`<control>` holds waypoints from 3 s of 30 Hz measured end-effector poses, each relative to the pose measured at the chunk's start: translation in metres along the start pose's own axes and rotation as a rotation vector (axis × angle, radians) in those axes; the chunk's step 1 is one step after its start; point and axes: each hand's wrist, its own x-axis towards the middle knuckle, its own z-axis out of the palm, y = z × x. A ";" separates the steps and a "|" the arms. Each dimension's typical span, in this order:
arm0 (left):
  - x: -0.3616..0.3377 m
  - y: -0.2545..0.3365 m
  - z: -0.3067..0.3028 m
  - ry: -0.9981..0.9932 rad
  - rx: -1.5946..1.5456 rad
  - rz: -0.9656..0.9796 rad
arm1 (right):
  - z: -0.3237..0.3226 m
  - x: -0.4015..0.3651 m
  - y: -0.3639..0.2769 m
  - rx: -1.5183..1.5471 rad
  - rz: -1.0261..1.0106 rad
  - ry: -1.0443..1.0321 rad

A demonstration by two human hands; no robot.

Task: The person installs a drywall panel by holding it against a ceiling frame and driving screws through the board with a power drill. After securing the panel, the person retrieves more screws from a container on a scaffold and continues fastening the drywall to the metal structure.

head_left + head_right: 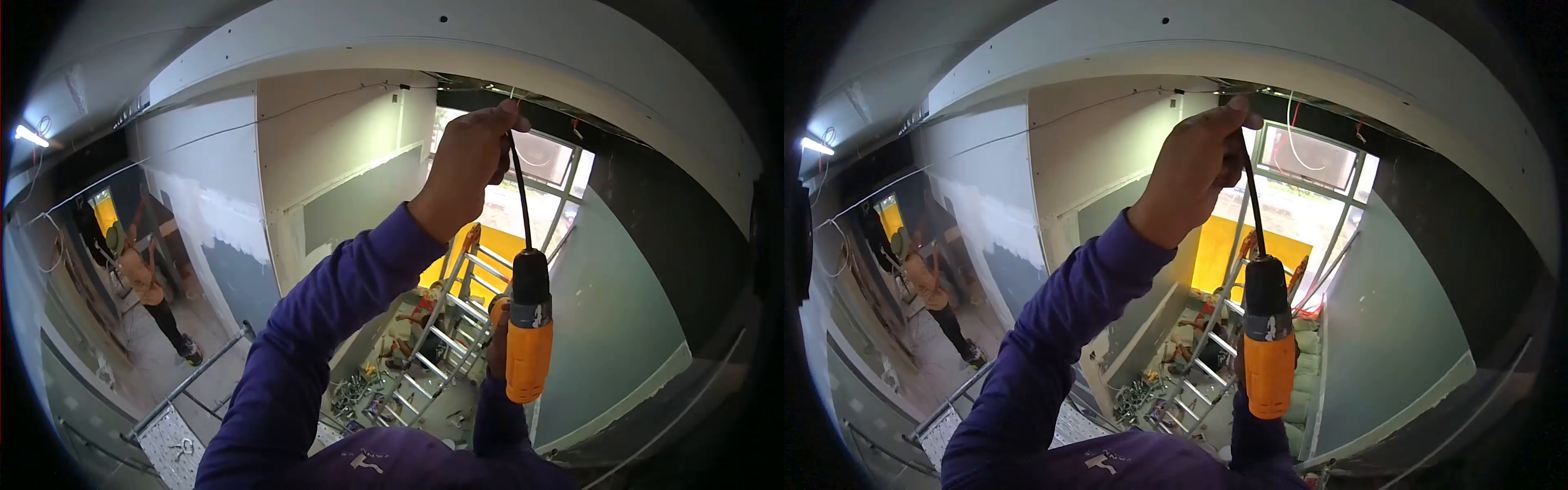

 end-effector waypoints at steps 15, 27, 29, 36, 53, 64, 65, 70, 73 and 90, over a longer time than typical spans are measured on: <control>0.020 -0.015 0.012 -0.038 -0.278 -0.028 | -0.028 0.021 -0.005 0.148 0.125 -0.021; 0.036 -0.023 0.035 -0.099 -0.349 -0.354 | -0.021 0.067 0.009 0.771 0.040 0.381; 0.039 -0.026 0.040 -0.102 -0.371 -0.436 | -0.026 0.068 0.022 0.623 0.081 0.327; 0.042 -0.030 0.055 -0.132 -0.358 -0.453 | -0.016 0.082 0.023 0.561 0.043 0.378; 0.039 -0.008 0.093 -0.215 -0.112 -0.130 | -0.018 0.136 0.007 0.323 -0.136 0.281; 0.049 -0.013 0.108 -0.417 -0.160 -0.048 | -0.029 0.129 0.011 0.583 -0.163 0.402; 0.048 -0.013 0.111 -0.409 -0.139 -0.028 | -0.026 0.127 0.014 0.586 -0.153 0.430; 0.051 -0.017 0.114 -0.438 -0.081 0.035 | -0.038 0.126 0.008 0.389 -0.160 0.377; 0.052 -0.019 0.112 -0.484 -0.041 0.052 | -0.053 0.125 0.002 0.206 -0.228 0.248; 0.027 0.004 0.048 -0.345 0.113 0.077 | -0.012 0.087 -0.022 0.776 0.140 0.103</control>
